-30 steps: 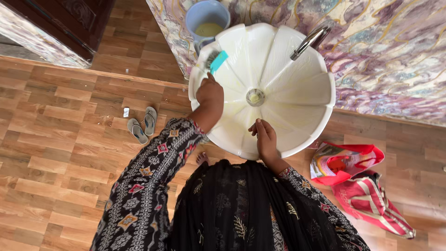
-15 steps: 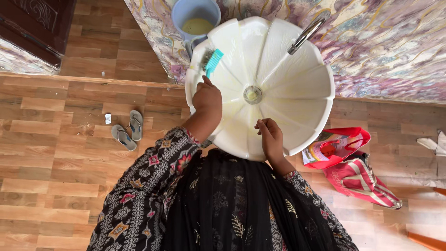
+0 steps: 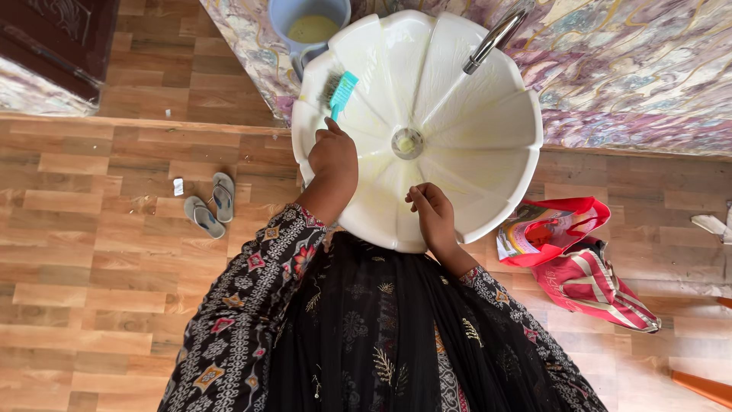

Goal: The person scrubs the interior of a white, flower-shaped basin sink using a teal scrub brush. They repeatedly dip the brush into a blue bucket containing a yellowish liquid and scrub the basin's surface and drain area. The person occasionally uses their hand to wipe the basin while scrubbing.

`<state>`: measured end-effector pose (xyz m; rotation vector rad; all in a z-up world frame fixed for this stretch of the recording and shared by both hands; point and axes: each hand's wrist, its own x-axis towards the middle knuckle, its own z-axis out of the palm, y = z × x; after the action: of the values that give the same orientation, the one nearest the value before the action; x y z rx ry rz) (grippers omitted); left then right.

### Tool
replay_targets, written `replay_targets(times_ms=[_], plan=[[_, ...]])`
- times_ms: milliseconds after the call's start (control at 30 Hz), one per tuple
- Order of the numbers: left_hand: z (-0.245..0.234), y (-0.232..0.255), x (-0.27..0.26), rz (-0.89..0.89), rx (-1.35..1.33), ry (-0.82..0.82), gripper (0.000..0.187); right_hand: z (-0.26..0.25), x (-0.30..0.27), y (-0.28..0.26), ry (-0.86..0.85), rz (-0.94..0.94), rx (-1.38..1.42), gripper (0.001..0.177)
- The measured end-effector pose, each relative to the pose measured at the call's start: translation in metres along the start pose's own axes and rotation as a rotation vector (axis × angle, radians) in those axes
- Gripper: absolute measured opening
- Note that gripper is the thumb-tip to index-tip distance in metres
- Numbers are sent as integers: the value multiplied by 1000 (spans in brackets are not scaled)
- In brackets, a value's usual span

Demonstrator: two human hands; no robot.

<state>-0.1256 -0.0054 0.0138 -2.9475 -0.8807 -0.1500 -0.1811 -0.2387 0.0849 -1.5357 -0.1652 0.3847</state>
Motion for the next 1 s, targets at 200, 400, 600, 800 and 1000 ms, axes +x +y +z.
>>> replay_targets(times_ms=[200,400,600,800,1000], plan=[[-3,35,-90,703,-284,-259,51,-10,-1,16,-67,-42,108,19],[2,2,-1,78,-26,-161,41,-8,7,18,-131,-4,76,19],[42,41,-20,98,65,-197,55,-3,10,11,-195,-31,12,19],[47,43,9,41,-19,-96,51,-4,12,15,-173,-18,53,19],[41,16,37,-38,202,-69,57,-9,20,23,-98,-16,94,22]])
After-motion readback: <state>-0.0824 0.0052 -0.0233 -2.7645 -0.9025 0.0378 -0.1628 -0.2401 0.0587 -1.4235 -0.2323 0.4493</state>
